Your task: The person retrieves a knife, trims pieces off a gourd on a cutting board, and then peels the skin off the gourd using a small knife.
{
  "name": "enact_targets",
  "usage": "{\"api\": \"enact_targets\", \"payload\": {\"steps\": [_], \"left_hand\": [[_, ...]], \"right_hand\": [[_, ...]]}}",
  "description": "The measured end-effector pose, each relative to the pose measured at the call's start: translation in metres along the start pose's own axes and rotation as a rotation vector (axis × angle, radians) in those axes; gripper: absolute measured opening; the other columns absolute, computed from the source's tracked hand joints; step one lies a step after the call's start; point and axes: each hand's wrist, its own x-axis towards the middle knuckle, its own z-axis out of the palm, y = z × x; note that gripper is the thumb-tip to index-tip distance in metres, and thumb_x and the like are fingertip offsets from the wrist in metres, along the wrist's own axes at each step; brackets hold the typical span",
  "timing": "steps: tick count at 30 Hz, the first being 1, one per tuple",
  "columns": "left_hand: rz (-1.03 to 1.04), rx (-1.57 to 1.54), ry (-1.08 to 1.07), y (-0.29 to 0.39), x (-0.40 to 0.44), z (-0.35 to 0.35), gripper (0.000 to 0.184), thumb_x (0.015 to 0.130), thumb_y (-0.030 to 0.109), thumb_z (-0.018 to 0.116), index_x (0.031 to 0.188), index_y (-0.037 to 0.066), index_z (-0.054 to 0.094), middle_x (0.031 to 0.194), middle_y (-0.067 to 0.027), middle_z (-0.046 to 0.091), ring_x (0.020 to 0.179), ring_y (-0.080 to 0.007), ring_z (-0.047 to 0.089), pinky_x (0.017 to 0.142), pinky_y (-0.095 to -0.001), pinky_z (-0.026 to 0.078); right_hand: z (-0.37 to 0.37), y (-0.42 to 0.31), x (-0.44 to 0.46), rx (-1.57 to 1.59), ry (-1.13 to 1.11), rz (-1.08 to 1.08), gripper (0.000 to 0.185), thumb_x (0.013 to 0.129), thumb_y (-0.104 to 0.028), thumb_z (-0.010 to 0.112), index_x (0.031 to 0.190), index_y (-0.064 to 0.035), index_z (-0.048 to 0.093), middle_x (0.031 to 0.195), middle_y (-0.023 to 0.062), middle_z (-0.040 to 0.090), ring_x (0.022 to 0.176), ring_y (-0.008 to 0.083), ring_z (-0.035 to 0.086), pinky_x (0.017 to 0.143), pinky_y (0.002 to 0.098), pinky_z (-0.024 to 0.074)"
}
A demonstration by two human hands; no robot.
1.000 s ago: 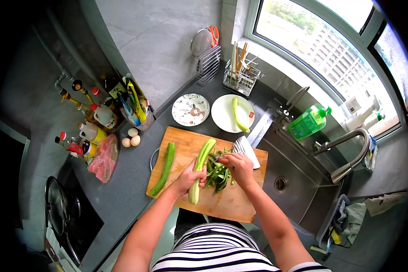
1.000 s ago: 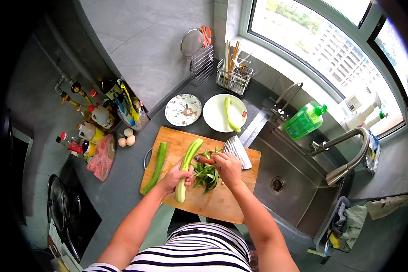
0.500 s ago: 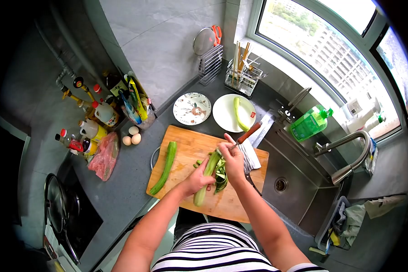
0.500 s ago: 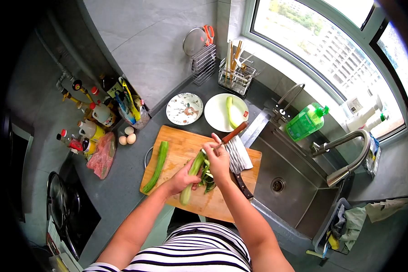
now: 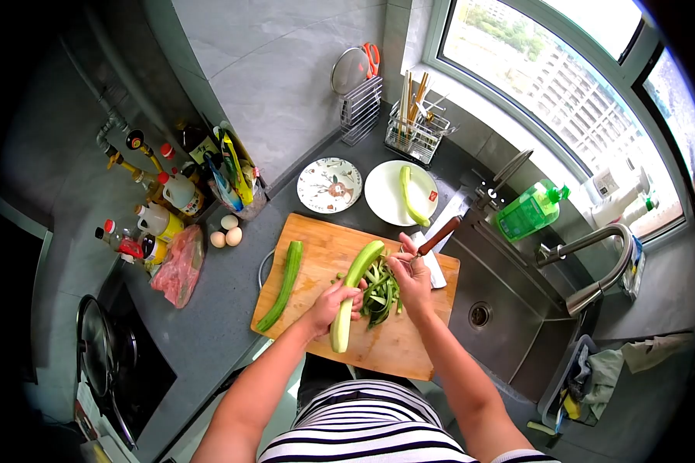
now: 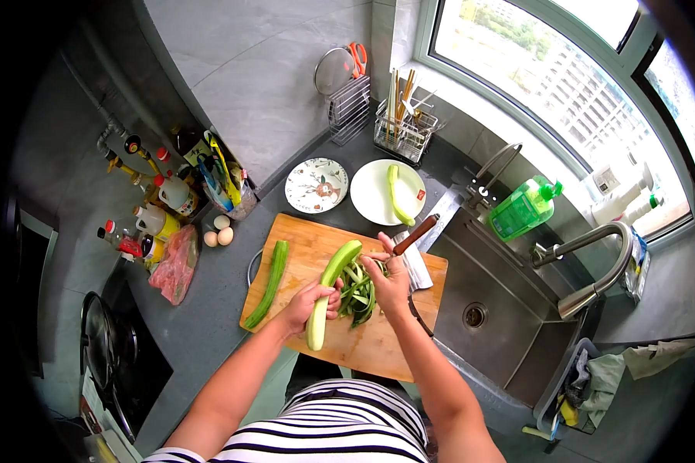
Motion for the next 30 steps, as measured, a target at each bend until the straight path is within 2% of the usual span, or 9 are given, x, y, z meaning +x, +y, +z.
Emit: {"api": "enact_targets", "payload": {"steps": [3,6,12,14,16,19,21,24,30], "left_hand": [[-0.107,-0.353,-0.201,0.000,0.004,0.007,0.022,0.092,0.021,0.042,0.111,0.009,0.047,0.081,-0.0031,0.046,0.067,-0.0121,0.044,0.058,-0.0244,0.041],[-0.108,-0.173,-0.086,0.002,0.003,0.023,0.025,0.091,0.023,0.042,0.112,0.010,0.048,0.084,-0.0041,0.045,0.069,-0.0131,0.043,0.057,-0.0238,0.040],[0.005,-0.195,-0.066,0.014,0.006,0.029,0.039,0.097,0.036,0.031,0.125,0.016,0.049,0.084,-0.0022,0.050,0.066,-0.0110,0.044,0.050,-0.0232,0.039],[0.047,-0.093,0.038,0.016,0.005,0.039,0.043,0.098,0.040,0.029,0.131,0.019,0.047,0.081,-0.0005,0.051,0.064,-0.0101,0.044,0.048,-0.0219,0.039],[0.072,0.038,0.119,0.013,0.007,0.042,0.047,0.099,0.044,0.027,0.137,0.022,0.044,0.078,0.0013,0.050,0.063,-0.0094,0.044,0.047,-0.0205,0.038],[-0.012,-0.014,0.115,0.007,0.010,0.033,0.036,0.099,0.043,0.029,0.107,0.017,0.052,0.072,0.0011,0.045,0.061,-0.0104,0.043,0.045,-0.0215,0.038],[-0.051,0.048,0.095,0.006,0.009,0.034,0.032,0.099,0.043,0.031,0.088,0.016,0.044,0.069,0.0009,0.040,0.059,-0.0110,0.041,0.045,-0.0221,0.037],[-0.141,-0.008,0.028,0.006,0.006,0.035,0.032,0.100,0.043,0.031,0.091,0.016,0.045,0.068,0.0015,0.038,0.058,-0.0110,0.040,0.045,-0.0222,0.037],[-0.138,-0.012,-0.036,0.007,0.001,0.025,0.036,0.100,0.045,0.030,0.096,0.013,0.045,0.071,0.0002,0.038,0.058,-0.0106,0.038,0.047,-0.0223,0.035]], "right_hand": [[0.021,-0.017,-0.007,0.321,-0.078,0.198,0.014,0.093,-0.016,0.059,0.096,-0.0051,0.067,0.150,0.0105,0.028,0.130,0.0184,0.038,0.102,0.0320,0.0337],[0.028,-0.023,0.003,0.478,-0.098,0.311,0.015,0.093,-0.016,0.059,0.095,-0.0036,0.067,0.151,0.0100,0.026,0.134,0.0188,0.033,0.103,0.0321,0.0327],[0.029,-0.037,0.004,0.111,-0.134,0.141,0.019,0.083,-0.023,0.072,0.092,-0.0059,0.070,0.155,0.0171,0.012,0.138,0.0245,0.029,0.106,0.0357,0.0326],[0.031,-0.031,-0.006,0.022,-0.223,0.075,0.020,0.080,-0.023,0.074,0.091,-0.0064,0.071,0.155,0.0206,0.010,0.142,0.0338,0.016,0.112,0.0396,0.0186],[0.035,-0.029,-0.006,-0.001,-0.179,0.028,0.020,0.079,-0.022,0.074,0.090,-0.0058,0.071,0.155,0.0202,0.012,0.141,0.0349,0.019,0.111,0.0393,0.0207],[0.032,-0.019,0.003,-0.045,-0.130,0.004,0.020,0.079,-0.022,0.074,0.090,-0.0053,0.071,0.152,0.0206,0.020,0.140,0.0332,0.022,0.110,0.0395,0.0223],[0.032,-0.010,0.011,-0.022,-0.085,0.021,0.017,0.085,-0.015,0.068,0.097,-0.0032,0.067,0.144,0.0159,0.035,0.130,0.0228,0.035,0.100,0.0350,0.0353],[0.027,-0.011,0.020,0.319,0.000,0.203,0.013,0.090,-0.011,0.063,0.097,0.0004,0.063,0.114,0.0099,0.062,0.097,0.0113,0.059,0.085,0.0263,0.0462],[0.020,-0.015,0.025,0.324,0.073,0.265,0.016,0.092,-0.017,0.062,0.096,-0.0019,0.062,0.094,0.0061,0.068,0.079,0.0125,0.064,0.067,0.0228,0.0504]]}}
